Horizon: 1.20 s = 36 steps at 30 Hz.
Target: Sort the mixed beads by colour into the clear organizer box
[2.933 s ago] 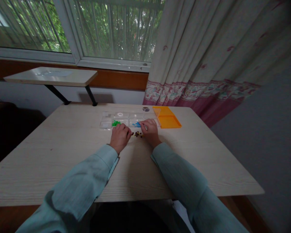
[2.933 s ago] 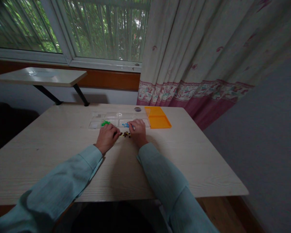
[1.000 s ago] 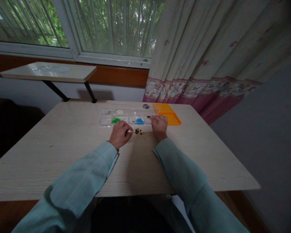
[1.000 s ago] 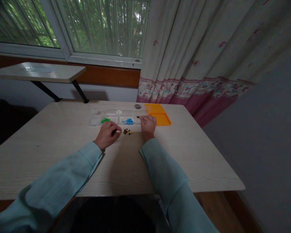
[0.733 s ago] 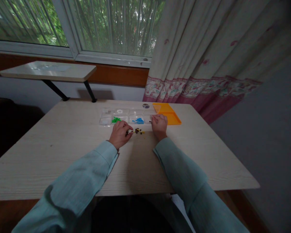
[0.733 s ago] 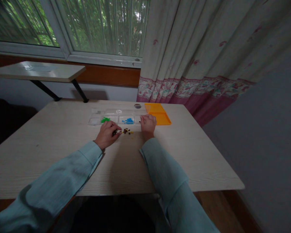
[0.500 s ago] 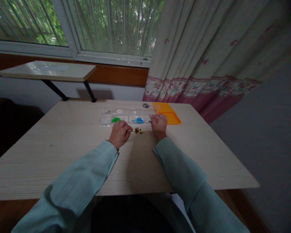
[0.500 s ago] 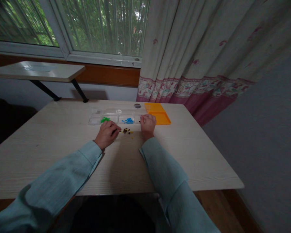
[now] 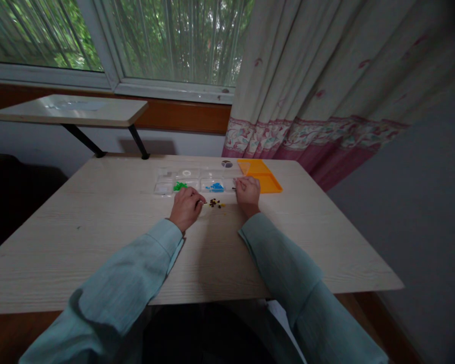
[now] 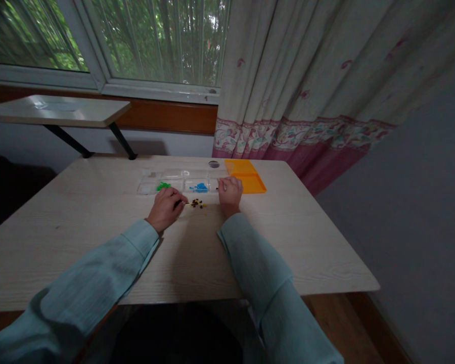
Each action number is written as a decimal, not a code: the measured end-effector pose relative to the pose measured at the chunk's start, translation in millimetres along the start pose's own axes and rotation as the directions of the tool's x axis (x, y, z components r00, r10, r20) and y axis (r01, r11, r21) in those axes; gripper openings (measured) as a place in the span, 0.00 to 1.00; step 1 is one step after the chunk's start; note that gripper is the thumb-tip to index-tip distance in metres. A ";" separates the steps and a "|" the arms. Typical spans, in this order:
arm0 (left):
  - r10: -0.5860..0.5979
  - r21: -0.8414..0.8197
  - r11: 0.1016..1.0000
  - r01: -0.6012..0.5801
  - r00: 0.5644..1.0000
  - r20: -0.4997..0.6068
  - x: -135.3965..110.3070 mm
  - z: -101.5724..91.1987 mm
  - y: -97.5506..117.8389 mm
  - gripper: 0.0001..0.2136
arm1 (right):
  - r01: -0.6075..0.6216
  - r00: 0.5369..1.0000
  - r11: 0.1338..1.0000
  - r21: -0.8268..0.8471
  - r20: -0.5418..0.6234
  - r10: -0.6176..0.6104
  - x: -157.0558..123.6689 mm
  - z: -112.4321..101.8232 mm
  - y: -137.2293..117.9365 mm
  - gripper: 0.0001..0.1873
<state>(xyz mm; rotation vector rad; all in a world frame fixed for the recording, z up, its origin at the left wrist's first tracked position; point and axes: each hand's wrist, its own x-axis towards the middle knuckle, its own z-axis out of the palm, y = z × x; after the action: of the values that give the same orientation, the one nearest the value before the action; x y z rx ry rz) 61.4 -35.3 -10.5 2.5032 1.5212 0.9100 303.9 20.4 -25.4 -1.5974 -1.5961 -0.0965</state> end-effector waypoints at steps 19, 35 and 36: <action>-0.010 0.025 1.000 0.010 1.000 0.006 2.5 -0.2 3.6 0.05 | 0.027 0.999 1.000 0.011 -0.022 -0.027 0.2 0.2 1.1 0.18; -0.030 -0.004 1.000 0.030 0.999 -0.037 2.6 3.4 0.0 0.08 | 0.015 1.000 1.000 0.010 -0.006 -0.015 0.1 -3.9 -4.4 0.17; -0.035 -0.012 0.999 0.034 0.998 -0.048 3.0 3.3 -0.4 0.08 | 0.026 1.000 1.000 0.017 -0.010 -0.026 -0.2 -5.0 -6.5 0.17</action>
<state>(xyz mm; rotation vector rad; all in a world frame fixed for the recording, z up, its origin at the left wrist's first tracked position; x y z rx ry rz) 63.8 -31.8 -12.0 2.4565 1.5639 0.9778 300.8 16.2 -19.1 -1.5610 -1.6065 -0.1039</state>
